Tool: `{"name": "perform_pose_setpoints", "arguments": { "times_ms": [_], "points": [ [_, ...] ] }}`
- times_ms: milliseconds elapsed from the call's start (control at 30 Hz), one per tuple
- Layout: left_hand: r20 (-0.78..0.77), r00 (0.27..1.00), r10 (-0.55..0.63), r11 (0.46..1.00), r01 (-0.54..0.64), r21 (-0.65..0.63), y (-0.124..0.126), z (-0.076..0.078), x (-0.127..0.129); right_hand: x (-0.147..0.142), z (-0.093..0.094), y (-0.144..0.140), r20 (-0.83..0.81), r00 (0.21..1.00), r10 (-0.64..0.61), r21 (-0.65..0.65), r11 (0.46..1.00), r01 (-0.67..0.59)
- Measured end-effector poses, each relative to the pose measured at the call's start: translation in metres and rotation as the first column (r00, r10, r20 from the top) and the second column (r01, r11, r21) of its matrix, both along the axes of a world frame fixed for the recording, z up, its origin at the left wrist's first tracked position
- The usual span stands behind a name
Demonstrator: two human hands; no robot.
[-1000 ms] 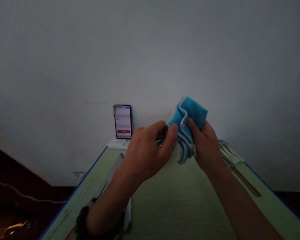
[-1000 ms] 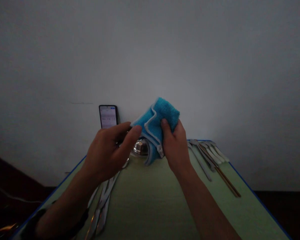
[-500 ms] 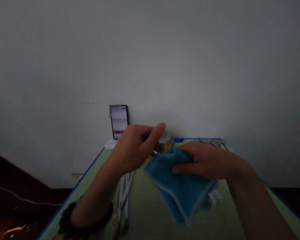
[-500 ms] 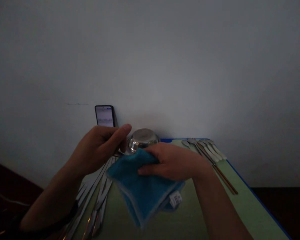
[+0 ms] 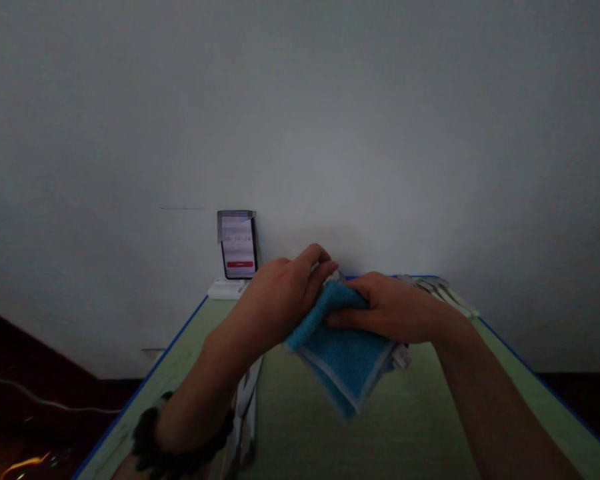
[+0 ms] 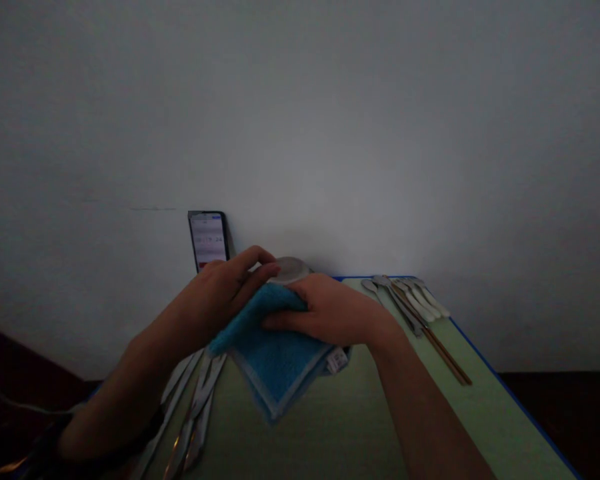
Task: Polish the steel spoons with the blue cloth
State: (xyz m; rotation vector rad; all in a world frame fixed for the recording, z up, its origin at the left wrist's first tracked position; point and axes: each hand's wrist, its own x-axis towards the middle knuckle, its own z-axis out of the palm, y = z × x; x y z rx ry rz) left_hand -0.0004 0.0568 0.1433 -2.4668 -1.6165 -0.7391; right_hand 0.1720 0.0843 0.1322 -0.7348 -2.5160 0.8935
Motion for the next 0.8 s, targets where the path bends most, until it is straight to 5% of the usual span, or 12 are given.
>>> {"name": "perform_pose_setpoints", "arguments": {
  "times_ms": [167,333,433,533,600,800],
  "points": [
    [0.062,0.998,-0.030,0.998,0.034,-0.053,-0.001,0.005,-0.024,0.022,-0.004,0.010,0.044,0.995,-0.093,-0.152,0.983,0.098],
    [0.221,0.955,-0.196,0.959,0.234,-0.159,-0.008,0.007,-0.024,0.027,-0.004,0.010,-0.212,0.912,-0.350,-0.103,0.936,0.335],
    [0.372,0.889,-0.268,0.932,0.336,-0.132,-0.015,0.006,-0.006,0.012,-0.005,0.009,-0.553,0.673,-0.491,-0.179,0.859,0.479],
    [0.448,0.836,-0.318,0.909,0.403,-0.106,-0.019,0.003,0.011,-0.007,-0.007,0.010,-0.788,0.326,-0.523,-0.350,0.815,0.462],
    [0.455,0.823,-0.341,0.905,0.418,-0.079,-0.019,0.000,0.018,-0.015,-0.007,0.010,-0.824,0.162,-0.543,-0.442,0.794,0.417],
    [0.224,0.829,-0.512,0.826,0.547,-0.137,-0.015,-0.003,0.019,-0.013,-0.001,0.016,-0.780,-0.021,-0.626,-0.620,0.767,0.164]
  ]
}}
